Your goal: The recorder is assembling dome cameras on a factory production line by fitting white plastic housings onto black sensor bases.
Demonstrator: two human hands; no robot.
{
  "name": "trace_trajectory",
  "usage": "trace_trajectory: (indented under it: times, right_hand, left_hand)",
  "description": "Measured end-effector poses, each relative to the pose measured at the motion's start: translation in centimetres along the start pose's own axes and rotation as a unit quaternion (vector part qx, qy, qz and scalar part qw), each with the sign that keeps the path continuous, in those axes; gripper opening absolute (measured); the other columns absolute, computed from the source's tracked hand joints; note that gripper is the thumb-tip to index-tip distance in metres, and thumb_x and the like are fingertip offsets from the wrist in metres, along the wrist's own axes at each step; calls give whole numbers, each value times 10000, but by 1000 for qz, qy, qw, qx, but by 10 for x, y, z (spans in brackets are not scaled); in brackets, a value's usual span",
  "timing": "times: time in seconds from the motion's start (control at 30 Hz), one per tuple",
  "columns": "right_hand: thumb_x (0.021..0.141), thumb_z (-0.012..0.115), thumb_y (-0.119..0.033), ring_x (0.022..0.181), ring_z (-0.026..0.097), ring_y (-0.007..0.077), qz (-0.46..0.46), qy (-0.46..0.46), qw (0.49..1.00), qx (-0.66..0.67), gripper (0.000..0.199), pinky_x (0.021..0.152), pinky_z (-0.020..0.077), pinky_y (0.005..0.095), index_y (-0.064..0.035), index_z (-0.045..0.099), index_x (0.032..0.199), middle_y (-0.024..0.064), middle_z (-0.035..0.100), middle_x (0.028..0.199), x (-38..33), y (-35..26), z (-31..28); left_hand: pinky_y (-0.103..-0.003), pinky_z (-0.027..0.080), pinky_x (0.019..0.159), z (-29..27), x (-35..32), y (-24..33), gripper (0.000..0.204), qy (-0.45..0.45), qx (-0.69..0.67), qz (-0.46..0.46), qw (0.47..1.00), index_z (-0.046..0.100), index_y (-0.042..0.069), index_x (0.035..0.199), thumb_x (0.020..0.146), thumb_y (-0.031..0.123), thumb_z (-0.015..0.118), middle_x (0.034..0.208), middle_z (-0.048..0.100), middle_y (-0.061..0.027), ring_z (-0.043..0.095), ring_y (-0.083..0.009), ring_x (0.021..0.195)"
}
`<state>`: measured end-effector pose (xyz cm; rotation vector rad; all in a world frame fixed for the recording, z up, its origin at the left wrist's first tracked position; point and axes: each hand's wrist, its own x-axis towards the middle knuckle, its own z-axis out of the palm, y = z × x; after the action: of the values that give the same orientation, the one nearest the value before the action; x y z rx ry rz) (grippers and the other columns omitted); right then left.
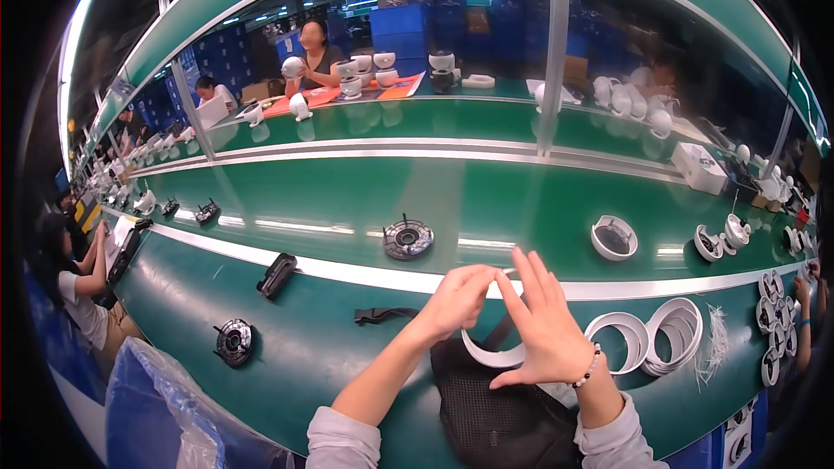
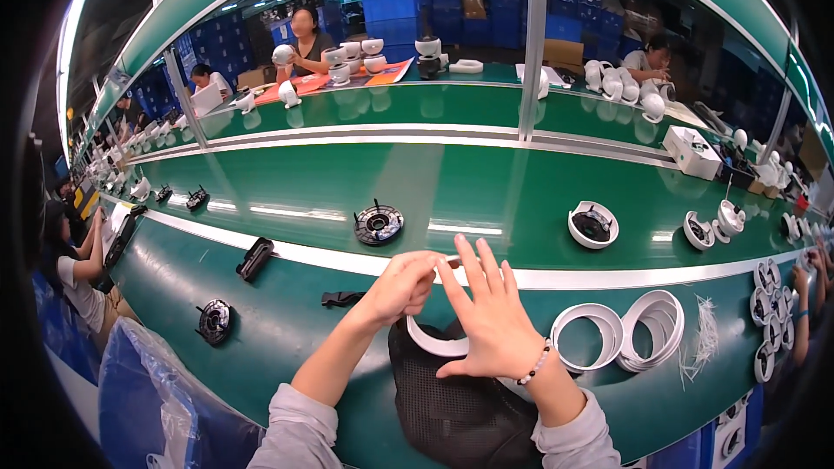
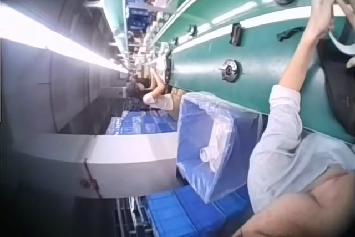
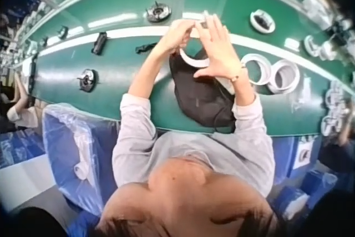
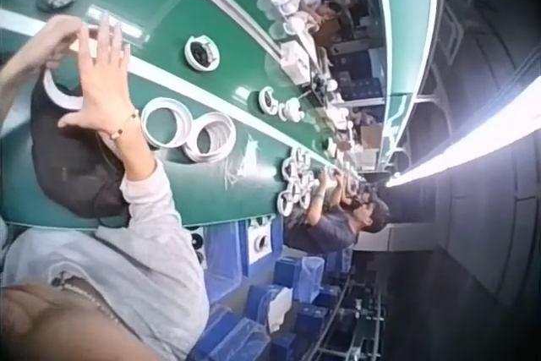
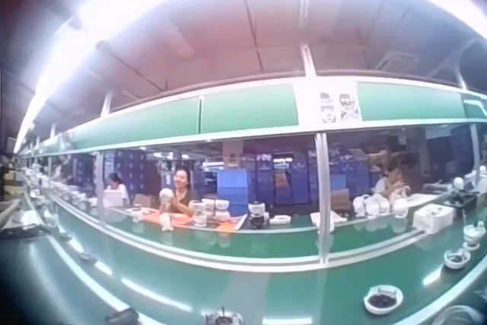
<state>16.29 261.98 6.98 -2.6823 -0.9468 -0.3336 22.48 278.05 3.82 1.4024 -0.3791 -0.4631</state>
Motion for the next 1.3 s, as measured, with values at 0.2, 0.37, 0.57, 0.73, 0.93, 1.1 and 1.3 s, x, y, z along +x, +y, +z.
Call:
trace_trajectory:
  times: [0.2,0.37,0.57,0.73,0.93,1.1,1.3]
  right_hand:
    - [413,783,-347,1172,241,428,-16,23,999,42,1087,958,248,453,1,217,1273,247,237,1268,1,29,9]
    - [428,751,-287,1134,299,392,-27,88,992,87,986,953,267,414,12,275,1238,238,301,1220,3,57,-3]
    - [429,742,-357,1180,299,334,6,207,975,79,1037,972,238,378,35,261,1260,205,307,1265,-18,84,-29]
    - [426,739,-369,1172,324,320,10,245,965,88,1059,965,251,375,36,244,1270,199,317,1267,-28,91,-28]
    - [476,764,-384,1170,304,268,-5,371,785,496,1118,933,305,375,22,131,1303,182,265,1271,-5,91,8]
    - [584,731,-315,1172,305,281,146,284,701,638,990,942,289,364,48,140,1291,205,282,1260,9,108,34]
    - [654,678,-169,1208,272,254,187,264,704,632,848,990,215,343,65,160,1283,193,241,1310,17,73,47]
  left_hand:
    - [-171,134,321,-7,26,-19,279,-32,-160,-74,984,509,54,808,874,304,404,467,231,82,187,-16,361]
    - [-244,450,439,-44,67,-25,447,217,192,153,945,599,31,859,873,396,342,661,592,-79,551,-139,565]
    - [-391,423,789,-151,114,-69,484,484,511,51,709,476,-10,1054,720,324,579,970,551,-201,519,-344,931]
    - [-378,418,819,-155,140,-100,472,410,469,-78,778,476,-21,1035,675,254,608,998,536,-228,509,-358,961]
    - [-301,492,548,-129,128,-85,153,323,-39,-78,942,494,25,906,768,90,497,849,557,-93,562,-178,722]
    - [-355,519,684,-55,80,-53,238,232,-76,57,968,413,-10,1033,811,66,449,971,533,-120,574,-207,845]
    - [-258,420,780,-2,61,-61,298,213,-63,200,954,380,-16,1100,817,21,466,1016,507,-93,490,-127,919]
